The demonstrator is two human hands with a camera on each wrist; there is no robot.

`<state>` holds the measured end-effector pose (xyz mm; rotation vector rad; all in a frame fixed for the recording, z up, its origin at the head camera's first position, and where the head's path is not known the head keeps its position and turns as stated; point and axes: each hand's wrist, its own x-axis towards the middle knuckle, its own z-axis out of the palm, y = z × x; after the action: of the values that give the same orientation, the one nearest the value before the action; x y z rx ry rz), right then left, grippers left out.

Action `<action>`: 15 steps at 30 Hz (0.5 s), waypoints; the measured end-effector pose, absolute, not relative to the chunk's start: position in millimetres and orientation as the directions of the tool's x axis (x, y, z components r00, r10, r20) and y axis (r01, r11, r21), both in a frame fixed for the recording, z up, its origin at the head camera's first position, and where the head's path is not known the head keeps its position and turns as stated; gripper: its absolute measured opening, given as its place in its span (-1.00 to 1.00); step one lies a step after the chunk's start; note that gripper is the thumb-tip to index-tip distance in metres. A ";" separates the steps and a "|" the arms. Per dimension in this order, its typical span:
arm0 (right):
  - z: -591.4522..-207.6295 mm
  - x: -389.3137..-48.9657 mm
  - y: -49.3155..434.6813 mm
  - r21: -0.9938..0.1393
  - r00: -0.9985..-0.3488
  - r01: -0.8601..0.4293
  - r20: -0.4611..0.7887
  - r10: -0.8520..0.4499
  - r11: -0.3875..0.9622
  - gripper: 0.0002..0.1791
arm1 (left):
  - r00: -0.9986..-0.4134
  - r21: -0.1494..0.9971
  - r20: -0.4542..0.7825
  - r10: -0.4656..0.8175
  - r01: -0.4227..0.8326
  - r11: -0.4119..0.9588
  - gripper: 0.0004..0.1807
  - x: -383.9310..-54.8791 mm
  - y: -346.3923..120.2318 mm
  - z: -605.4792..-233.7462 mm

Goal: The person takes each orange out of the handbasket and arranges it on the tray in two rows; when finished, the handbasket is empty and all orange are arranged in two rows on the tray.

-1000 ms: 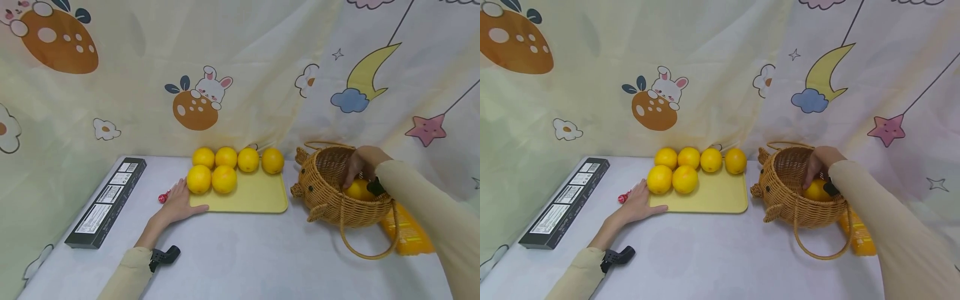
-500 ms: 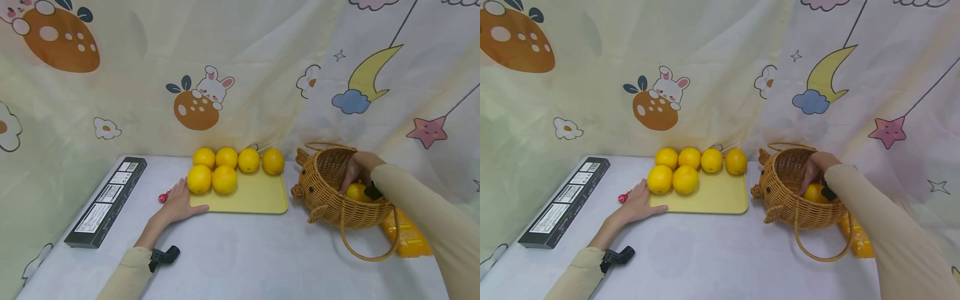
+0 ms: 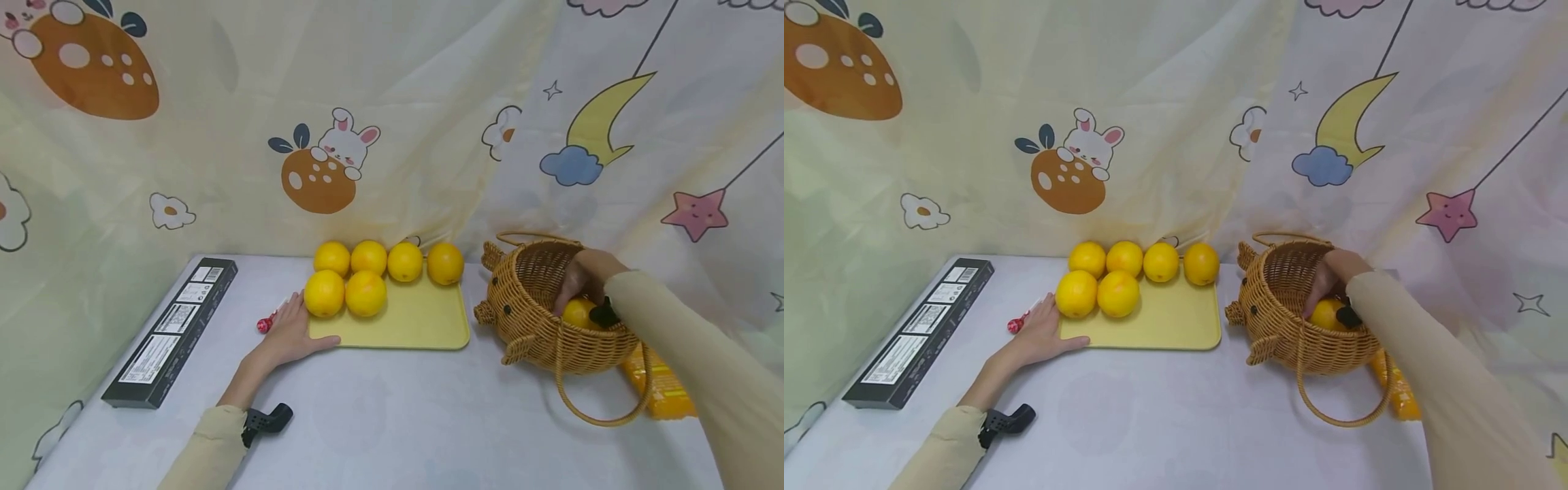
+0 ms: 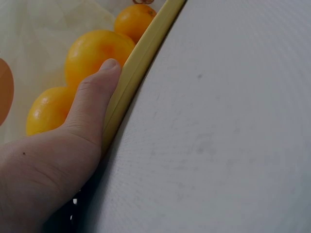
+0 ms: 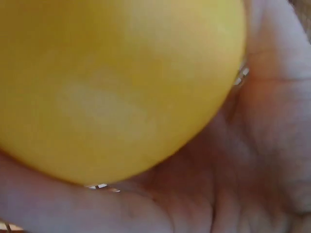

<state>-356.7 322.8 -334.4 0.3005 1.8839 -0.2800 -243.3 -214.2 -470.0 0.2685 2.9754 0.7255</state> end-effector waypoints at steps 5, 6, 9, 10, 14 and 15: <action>-331.0 -354.6 336.7 -0.198 -0.379 0.370 -0.924 -0.047 0.908 -0.04 | -0.981 0.454 -0.028 0.192 0.159 0.877 0.35 -242.7 -213.5 -471.2; -328.5 -356.4 340.2 -0.231 -0.405 0.333 -0.910 -0.082 0.914 -0.01 | -0.981 0.454 -0.027 0.194 0.161 0.876 0.35 -242.4 -213.4 -471.7; -317.2 -362.6 347.6 -0.334 -0.434 0.221 -0.875 -0.215 0.916 -0.09 | -0.981 0.456 -0.019 0.195 0.165 0.875 0.34 -242.9 -213.2 -471.0; -313.0 -362.8 349.1 -0.362 -0.443 0.193 -0.862 -0.248 0.912 -0.12 | -0.980 0.458 -0.020 0.196 0.165 0.874 0.34 -242.5 -213.0 -471.1; -295.0 -357.1 349.9 -0.453 -0.488 0.103 -0.799 -0.352 0.885 -0.22 | -0.981 0.460 -0.014 0.193 0.166 0.872 0.32 -241.2 -212.9 -469.6; -290.6 -354.5 349.8 -0.482 -0.512 0.079 -0.771 -0.380 0.873 -0.22 | -0.981 0.457 -0.011 0.191 0.165 0.874 0.32 -241.2 -212.8 -469.2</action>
<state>-354.5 349.8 -290.6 -0.2189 2.0365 -0.5739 -241.2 -212.8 -469.2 0.2843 2.9863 0.7213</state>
